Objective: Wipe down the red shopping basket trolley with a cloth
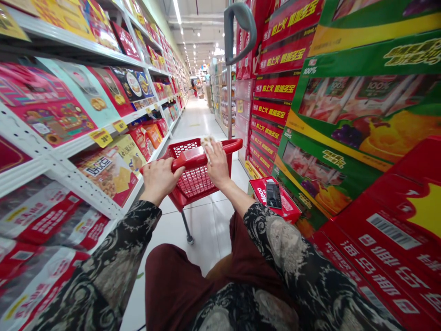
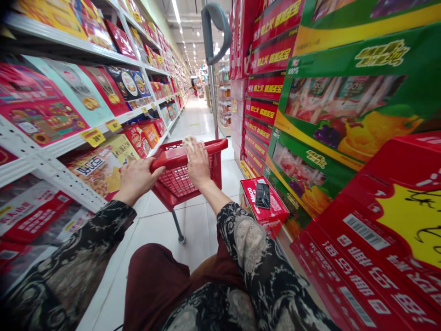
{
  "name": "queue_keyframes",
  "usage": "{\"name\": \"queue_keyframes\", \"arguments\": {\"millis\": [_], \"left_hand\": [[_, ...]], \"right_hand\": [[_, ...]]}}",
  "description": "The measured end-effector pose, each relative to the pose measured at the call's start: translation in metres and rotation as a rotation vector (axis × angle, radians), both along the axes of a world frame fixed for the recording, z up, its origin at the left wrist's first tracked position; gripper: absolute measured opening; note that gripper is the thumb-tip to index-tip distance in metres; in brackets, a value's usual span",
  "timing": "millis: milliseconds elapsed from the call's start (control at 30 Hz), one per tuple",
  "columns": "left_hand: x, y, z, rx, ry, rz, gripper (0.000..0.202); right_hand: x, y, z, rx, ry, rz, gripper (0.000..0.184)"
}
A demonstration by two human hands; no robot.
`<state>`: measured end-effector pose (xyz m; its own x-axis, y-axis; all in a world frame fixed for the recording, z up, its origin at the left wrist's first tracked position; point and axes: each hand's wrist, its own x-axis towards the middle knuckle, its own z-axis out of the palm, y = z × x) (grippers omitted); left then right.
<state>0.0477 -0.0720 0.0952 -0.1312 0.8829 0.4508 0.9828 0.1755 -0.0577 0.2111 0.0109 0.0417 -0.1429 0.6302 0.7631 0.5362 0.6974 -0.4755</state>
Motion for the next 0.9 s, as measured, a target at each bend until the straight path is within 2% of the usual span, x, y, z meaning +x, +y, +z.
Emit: {"name": "queue_keyframes", "arguments": {"millis": [200,367,433,533,600,733,900], "left_hand": [[0.000,0.002,0.000,-0.021,0.009,0.018,0.056],[0.007,0.005,0.001,-0.026,0.020,0.021,0.054],[0.009,0.005,0.000,-0.023,0.023,-0.015,0.053],[0.003,0.003,-0.003,0.055,-0.012,-0.076,0.053],[-0.003,0.003,-0.005,0.119,-0.064,-0.062,0.054],[-0.006,0.007,-0.009,0.055,-0.143,-0.107,0.049],[0.008,0.008,-0.011,0.076,-0.162,-0.168,0.045]], "right_hand": [[-0.012,-0.014,0.002,-0.014,-0.132,0.066,0.060],[-0.005,-0.001,0.006,-0.032,-0.164,0.082,0.064],[-0.001,0.006,0.006,-0.052,-0.159,0.072,0.064],[0.005,0.015,0.006,-0.079,-0.135,0.047,0.064],[0.007,0.018,0.006,-0.084,-0.101,0.017,0.064],[-0.001,0.005,0.011,-0.081,-0.118,-0.015,0.056],[-0.021,-0.021,0.017,-0.032,-0.227,0.138,0.048]]}}
